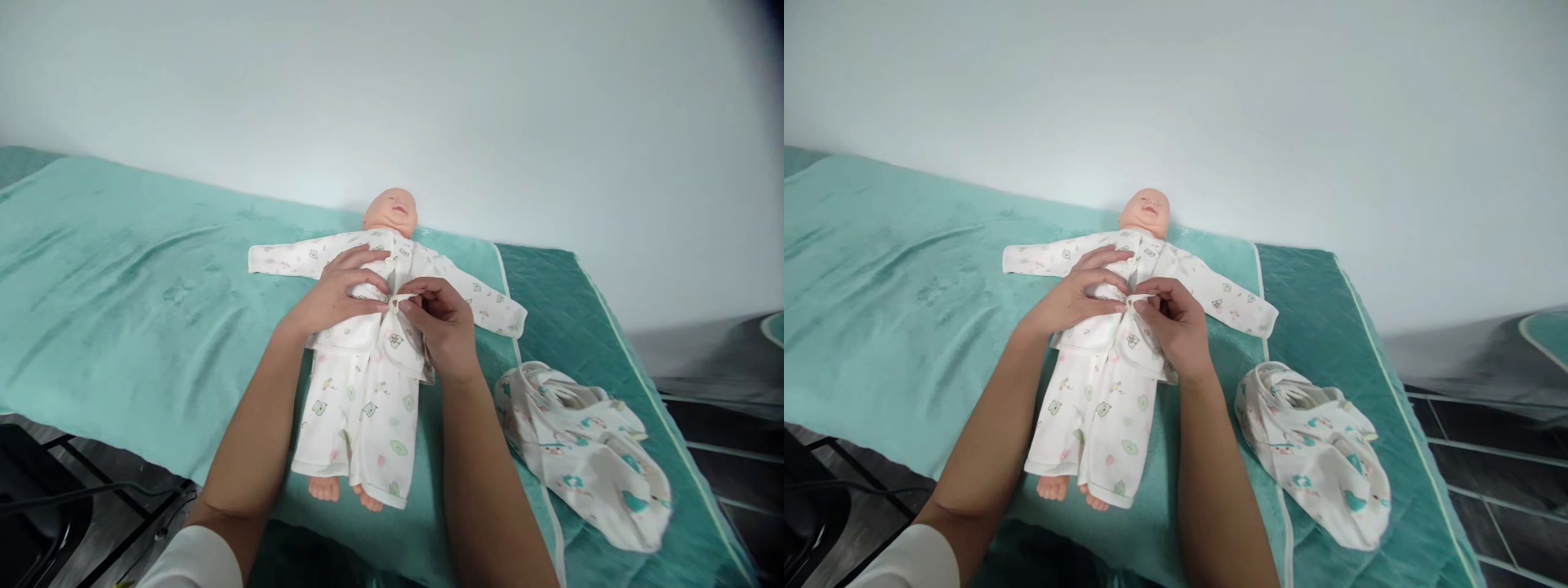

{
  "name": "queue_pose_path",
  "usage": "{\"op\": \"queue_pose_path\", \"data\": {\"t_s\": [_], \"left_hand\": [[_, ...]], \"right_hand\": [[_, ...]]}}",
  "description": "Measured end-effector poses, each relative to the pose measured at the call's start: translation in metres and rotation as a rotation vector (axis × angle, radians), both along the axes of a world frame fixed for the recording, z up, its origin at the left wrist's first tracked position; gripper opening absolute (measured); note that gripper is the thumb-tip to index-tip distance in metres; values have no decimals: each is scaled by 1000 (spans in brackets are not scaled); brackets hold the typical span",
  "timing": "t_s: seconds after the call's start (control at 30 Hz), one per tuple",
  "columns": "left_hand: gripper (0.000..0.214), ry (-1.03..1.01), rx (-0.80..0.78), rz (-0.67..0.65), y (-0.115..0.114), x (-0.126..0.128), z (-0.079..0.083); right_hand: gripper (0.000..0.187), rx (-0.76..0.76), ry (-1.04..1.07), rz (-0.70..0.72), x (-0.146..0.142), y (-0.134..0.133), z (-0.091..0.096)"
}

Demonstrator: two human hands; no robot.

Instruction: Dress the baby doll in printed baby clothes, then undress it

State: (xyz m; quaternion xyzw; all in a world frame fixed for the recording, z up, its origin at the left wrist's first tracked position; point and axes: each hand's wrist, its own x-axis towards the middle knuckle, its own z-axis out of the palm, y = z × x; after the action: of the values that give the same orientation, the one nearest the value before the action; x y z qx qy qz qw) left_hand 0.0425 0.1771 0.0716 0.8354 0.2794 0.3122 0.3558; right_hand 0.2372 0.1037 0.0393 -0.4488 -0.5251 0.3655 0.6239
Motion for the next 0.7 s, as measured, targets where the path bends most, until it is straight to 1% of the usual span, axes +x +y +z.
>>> {"op": "queue_pose_path", "data": {"t_s": [0.1, 0.17, 0.23, 0.3, 0.37, 0.43, 0.47, 0.5, 0.57, 0.63, 0.7], "left_hand": [[11, -24, 3, 30, -2, 3, 0], [13, -54, 8, 86, -5, 6, 0], [18, -57, 28, 152, -7, 10, -1], [28, -22, 66, 190, -8, 13, -2], [37, 28, 98, 202, -9, 15, -2], [32, 67, 118, 199, -11, 15, -1], [27, 76, 123, 196, -11, 15, 0], [24, 77, 125, 191, -12, 15, 1], [20, 62, 122, 183, -12, 15, 3], [20, 29, 108, 186, -12, 15, 3], [21, -26, 92, 191, -11, 16, 1]], "right_hand": [[18, 30, 155, -55, -5, 1, 2], [15, 41, 241, -137, -8, 2, 6], [14, 41, 301, -269, -8, 4, 7], [17, 12, 328, -456, -2, 9, 5], [18, -43, 338, -651, 10, 13, 0], [16, -87, 337, -788, 21, 17, -6], [18, -97, 329, -823, 25, 18, -9], [21, -102, 309, -837, 27, 19, -11], [31, -121, 228, -812, 25, 20, -16], [38, -151, 123, -744, 18, 20, -20], [40, -153, 23, -666, 11, 20, -24]]}}
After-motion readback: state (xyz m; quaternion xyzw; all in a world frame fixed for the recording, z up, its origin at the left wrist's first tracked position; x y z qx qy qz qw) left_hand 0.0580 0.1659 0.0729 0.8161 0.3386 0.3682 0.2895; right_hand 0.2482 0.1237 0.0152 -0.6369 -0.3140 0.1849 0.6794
